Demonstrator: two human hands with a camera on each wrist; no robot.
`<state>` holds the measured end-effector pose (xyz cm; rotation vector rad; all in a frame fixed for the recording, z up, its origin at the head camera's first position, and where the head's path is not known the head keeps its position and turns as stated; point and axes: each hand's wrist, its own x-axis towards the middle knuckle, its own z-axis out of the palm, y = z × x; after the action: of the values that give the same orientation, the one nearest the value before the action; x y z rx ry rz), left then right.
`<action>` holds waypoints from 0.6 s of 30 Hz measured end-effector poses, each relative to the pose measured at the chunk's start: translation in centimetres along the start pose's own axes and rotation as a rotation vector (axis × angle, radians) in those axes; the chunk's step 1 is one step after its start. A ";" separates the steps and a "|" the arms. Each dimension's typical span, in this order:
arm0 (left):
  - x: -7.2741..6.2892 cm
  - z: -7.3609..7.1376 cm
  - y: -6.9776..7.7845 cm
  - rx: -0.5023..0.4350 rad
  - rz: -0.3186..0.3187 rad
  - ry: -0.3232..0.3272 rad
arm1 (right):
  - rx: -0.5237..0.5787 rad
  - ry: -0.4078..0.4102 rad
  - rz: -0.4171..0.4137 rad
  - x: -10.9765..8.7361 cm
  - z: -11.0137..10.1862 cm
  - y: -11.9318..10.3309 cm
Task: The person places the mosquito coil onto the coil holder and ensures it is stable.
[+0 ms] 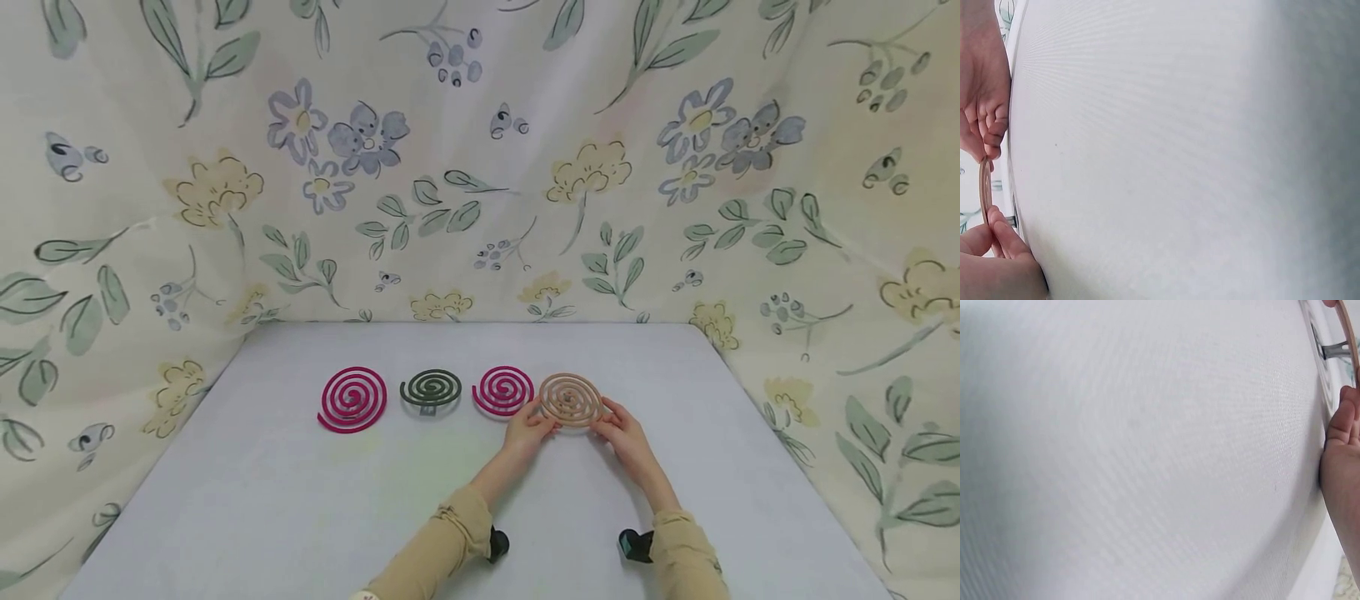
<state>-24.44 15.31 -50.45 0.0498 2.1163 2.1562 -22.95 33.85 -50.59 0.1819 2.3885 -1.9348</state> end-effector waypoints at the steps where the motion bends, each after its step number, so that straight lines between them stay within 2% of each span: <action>1: 0.0 0.0 0.0 -0.003 -0.003 0.001 | -0.002 -0.002 -0.001 0.0 0.0 0.0; 18: 0.4 0.2 -0.7 0.036 -0.009 0.020 | 0.005 -0.009 0.001 -0.1 0.0 0.2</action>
<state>-24.78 15.52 -51.13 0.0222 2.1613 2.1227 -22.83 33.91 -50.74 0.1738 2.3775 -1.9374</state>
